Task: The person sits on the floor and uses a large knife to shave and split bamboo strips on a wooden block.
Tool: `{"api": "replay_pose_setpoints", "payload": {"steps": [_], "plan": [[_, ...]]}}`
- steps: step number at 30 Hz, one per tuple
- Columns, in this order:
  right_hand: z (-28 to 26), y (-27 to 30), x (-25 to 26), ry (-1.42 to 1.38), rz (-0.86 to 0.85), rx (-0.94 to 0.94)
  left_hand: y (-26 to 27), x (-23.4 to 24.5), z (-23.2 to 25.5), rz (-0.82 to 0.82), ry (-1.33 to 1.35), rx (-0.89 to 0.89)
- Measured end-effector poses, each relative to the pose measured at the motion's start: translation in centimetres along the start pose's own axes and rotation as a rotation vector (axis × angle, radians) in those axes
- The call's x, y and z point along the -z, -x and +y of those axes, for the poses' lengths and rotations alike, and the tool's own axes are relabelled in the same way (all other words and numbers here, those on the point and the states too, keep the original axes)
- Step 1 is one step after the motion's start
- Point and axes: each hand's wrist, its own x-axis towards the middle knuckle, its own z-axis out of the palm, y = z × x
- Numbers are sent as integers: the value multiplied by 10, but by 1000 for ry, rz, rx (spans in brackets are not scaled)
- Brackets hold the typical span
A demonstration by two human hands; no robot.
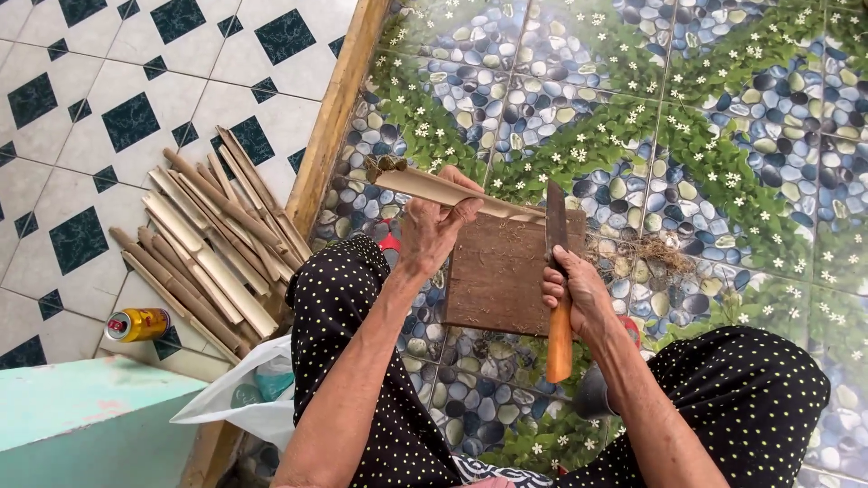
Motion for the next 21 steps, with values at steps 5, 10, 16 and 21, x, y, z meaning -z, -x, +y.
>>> {"api": "replay_pose_setpoints", "payload": {"steps": [5,10,16,21], "plan": [[-17,44,-40,13,-53,-15,3,0,2,7,15,22],[-15,38,-36,-15,-53,8,0,-4,-9,9,13,5],[-20,40,-31,28,-84,0,7,-1,-15,18,34,67],[-35,75,-69,1,-182,-17,11,-1,-56,21,16,79]]}}
